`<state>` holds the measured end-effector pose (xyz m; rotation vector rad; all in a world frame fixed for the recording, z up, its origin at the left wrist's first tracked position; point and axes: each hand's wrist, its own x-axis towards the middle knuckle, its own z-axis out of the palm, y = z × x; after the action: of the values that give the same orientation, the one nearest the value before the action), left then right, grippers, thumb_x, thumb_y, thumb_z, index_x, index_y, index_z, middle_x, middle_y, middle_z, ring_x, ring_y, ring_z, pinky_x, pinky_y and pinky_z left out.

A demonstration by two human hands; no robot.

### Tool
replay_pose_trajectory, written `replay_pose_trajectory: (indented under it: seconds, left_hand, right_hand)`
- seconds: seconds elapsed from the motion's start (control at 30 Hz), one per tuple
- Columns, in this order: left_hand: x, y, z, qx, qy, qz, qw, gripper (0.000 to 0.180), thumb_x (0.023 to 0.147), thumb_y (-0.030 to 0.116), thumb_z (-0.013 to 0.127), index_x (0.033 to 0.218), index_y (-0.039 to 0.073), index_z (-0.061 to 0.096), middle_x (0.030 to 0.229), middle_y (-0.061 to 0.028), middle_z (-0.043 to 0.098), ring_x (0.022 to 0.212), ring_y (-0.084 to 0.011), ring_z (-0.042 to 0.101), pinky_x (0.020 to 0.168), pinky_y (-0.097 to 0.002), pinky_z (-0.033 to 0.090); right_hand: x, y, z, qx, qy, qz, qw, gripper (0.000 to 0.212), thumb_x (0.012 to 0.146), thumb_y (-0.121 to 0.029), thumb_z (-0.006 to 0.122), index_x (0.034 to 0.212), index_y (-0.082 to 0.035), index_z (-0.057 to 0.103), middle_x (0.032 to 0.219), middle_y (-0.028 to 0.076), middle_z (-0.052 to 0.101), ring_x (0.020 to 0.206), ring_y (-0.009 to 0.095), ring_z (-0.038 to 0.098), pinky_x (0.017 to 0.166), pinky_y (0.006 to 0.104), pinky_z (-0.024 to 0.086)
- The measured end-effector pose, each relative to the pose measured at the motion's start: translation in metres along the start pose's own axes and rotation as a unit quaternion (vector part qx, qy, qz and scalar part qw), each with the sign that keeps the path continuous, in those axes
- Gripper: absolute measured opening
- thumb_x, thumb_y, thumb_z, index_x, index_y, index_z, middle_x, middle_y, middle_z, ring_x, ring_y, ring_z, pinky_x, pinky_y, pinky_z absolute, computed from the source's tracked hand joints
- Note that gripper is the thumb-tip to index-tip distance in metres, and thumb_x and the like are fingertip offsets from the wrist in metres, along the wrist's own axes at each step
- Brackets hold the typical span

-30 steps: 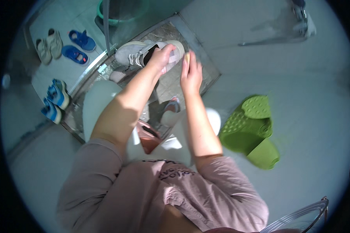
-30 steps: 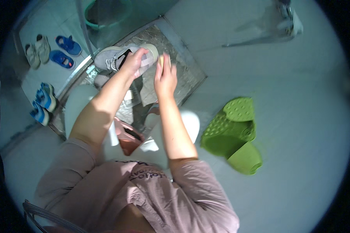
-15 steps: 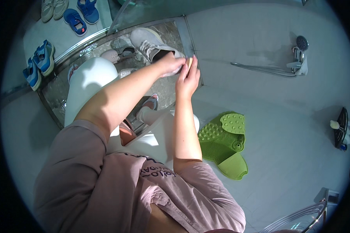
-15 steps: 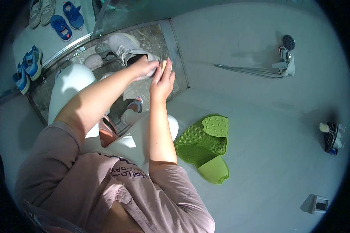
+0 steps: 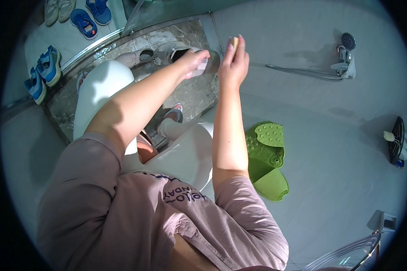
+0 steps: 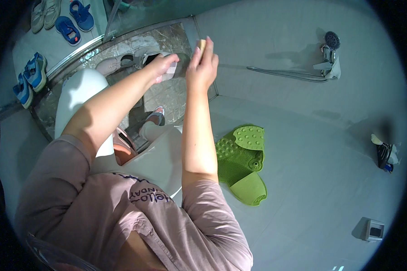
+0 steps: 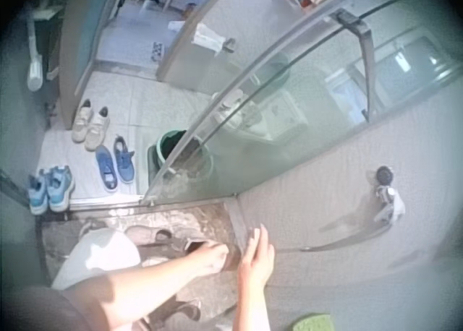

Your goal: The person scrubs a white sneaker with a brush and a sponge while seated on a small stool. The person repeatedly scrubs the upper, sides, and sole of the shoe, occasionally rinsing the brush under running water.

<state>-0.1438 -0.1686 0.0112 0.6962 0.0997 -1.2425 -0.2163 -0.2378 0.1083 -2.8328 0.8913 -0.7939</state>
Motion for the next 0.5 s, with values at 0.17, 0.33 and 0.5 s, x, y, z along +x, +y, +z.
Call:
replay_pose_trajectory:
  seconds: [0.17, 0.33, 0.5]
  left_hand:
    - [0.006, 0.010, -0.005, -0.040, -0.011, 0.030, 0.999, 0.021, 0.083, 0.021, 0.065, 0.087, 0.001, 0.065, 0.081, -0.0088, 0.065, 0.070, -0.0201, 0.065, 0.063, -0.0356, 0.053]
    - [0.010, 0.035, -0.001, -0.114, -0.024, 0.016, 0.993, 0.023, 0.084, 0.025, 0.064, 0.091, 0.004, 0.063, 0.082, -0.0090, 0.065, 0.070, -0.0210, 0.065, 0.063, -0.0348, 0.055]
    - [0.005, 0.032, 0.005, -0.119, -0.051, -0.010, 0.992, 0.020, 0.083, 0.028, 0.064, 0.090, 0.009, 0.063, 0.082, -0.0050, 0.066, 0.069, -0.0193, 0.065, 0.066, -0.0334, 0.055]
  right_hand:
    - [-0.039, -0.001, 0.012, 0.011, -0.044, 0.009, 0.999, 0.040, 0.096, -0.029, 0.055, 0.135, -0.020, 0.053, 0.097, 0.019, 0.060, 0.083, 0.039, 0.062, 0.071, 0.0452, 0.052]
    - [-0.132, 0.025, 0.023, 0.013, -0.073, 0.033, 0.997, 0.042, 0.097, -0.023, 0.056, 0.137, -0.014, 0.054, 0.098, 0.019, 0.062, 0.087, 0.035, 0.063, 0.078, 0.0432, 0.052]
    - [-0.050, 0.010, -0.001, 0.078, 0.070, 0.034, 0.994, 0.038, 0.101, -0.020, 0.052, 0.133, 0.000, 0.053, 0.086, 0.012, 0.062, 0.075, 0.021, 0.058, 0.071, 0.0341, 0.047]
